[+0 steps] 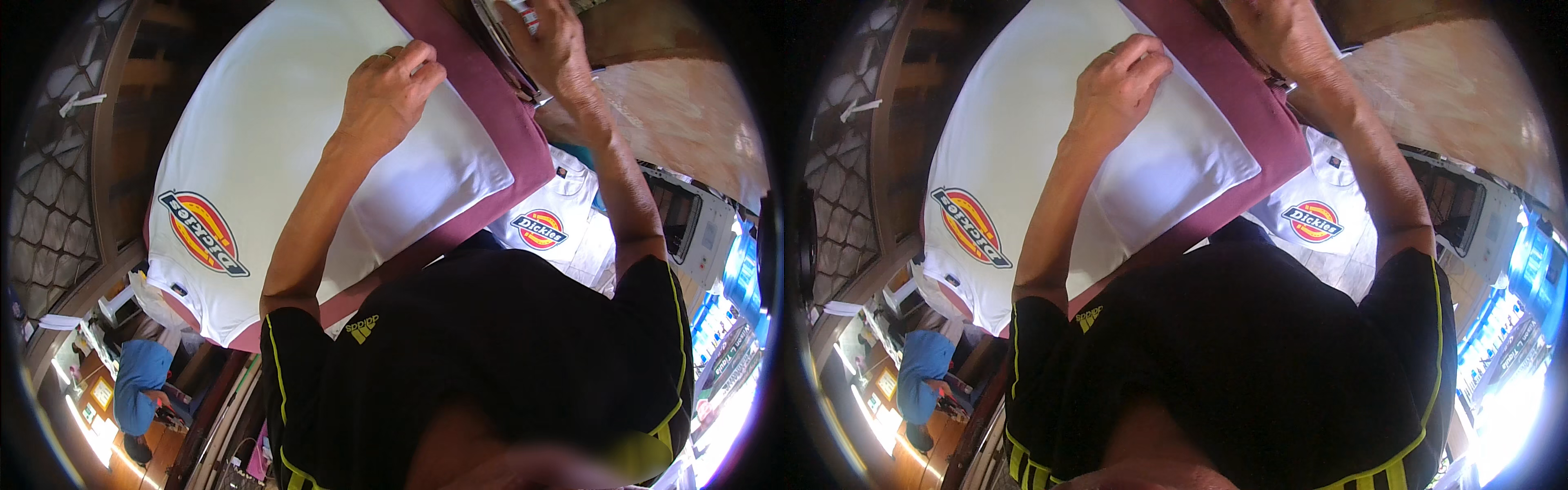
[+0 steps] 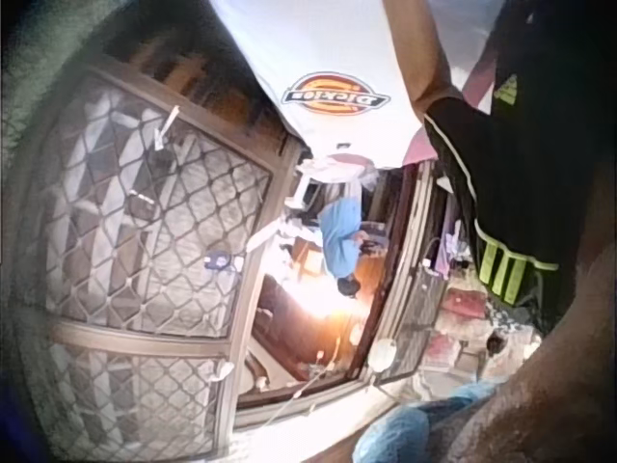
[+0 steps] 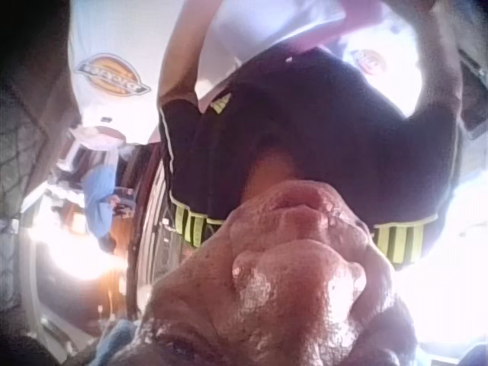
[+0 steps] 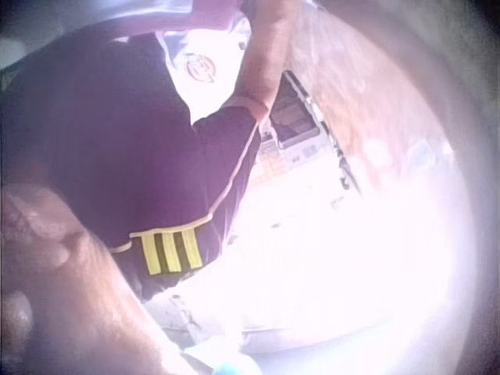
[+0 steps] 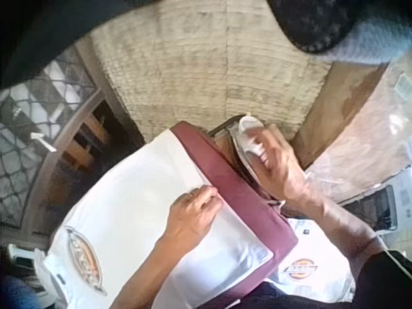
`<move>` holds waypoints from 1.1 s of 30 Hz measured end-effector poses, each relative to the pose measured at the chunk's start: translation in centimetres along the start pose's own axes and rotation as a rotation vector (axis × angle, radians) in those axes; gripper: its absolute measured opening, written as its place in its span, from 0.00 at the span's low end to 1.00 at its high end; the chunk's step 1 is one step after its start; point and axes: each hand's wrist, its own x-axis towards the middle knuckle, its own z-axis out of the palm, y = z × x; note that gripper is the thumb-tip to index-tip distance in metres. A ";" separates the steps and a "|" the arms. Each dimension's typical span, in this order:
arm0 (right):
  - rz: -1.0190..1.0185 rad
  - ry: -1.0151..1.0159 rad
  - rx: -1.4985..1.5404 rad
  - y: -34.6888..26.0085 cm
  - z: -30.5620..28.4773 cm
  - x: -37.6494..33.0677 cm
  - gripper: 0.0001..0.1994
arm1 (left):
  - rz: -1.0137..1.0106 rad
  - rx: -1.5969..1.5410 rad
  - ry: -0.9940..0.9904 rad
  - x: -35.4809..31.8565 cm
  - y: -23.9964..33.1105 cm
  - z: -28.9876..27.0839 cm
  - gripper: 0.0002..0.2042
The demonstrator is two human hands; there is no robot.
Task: The person irons a white t-shirt on a pink ironing board. They smooth the fabric with their hands, use a steam iron to press the shirt, and flip it over to iron the back. The person also folds the shirt at the end of the process.
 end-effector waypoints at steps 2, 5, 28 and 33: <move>0.530 -0.350 0.516 -1.5 3.2 -1.8 0.10 | -0.010 -0.019 0.050 0.4 0.7 -1.1 0.06; 0.462 -0.775 1.032 -3.2 6.3 -1.7 0.14 | -0.047 -0.061 0.150 0.8 1.2 -2.7 0.06; 0.845 -1.450 0.790 -5.0 0.5 -4.3 0.25 | -1.209 0.504 0.262 -29.7 9.4 -12.5 0.18; 1.042 -1.202 0.862 -7.7 -2.5 -6.6 0.27 | -1.279 0.502 0.332 -38.8 10.6 -16.8 0.15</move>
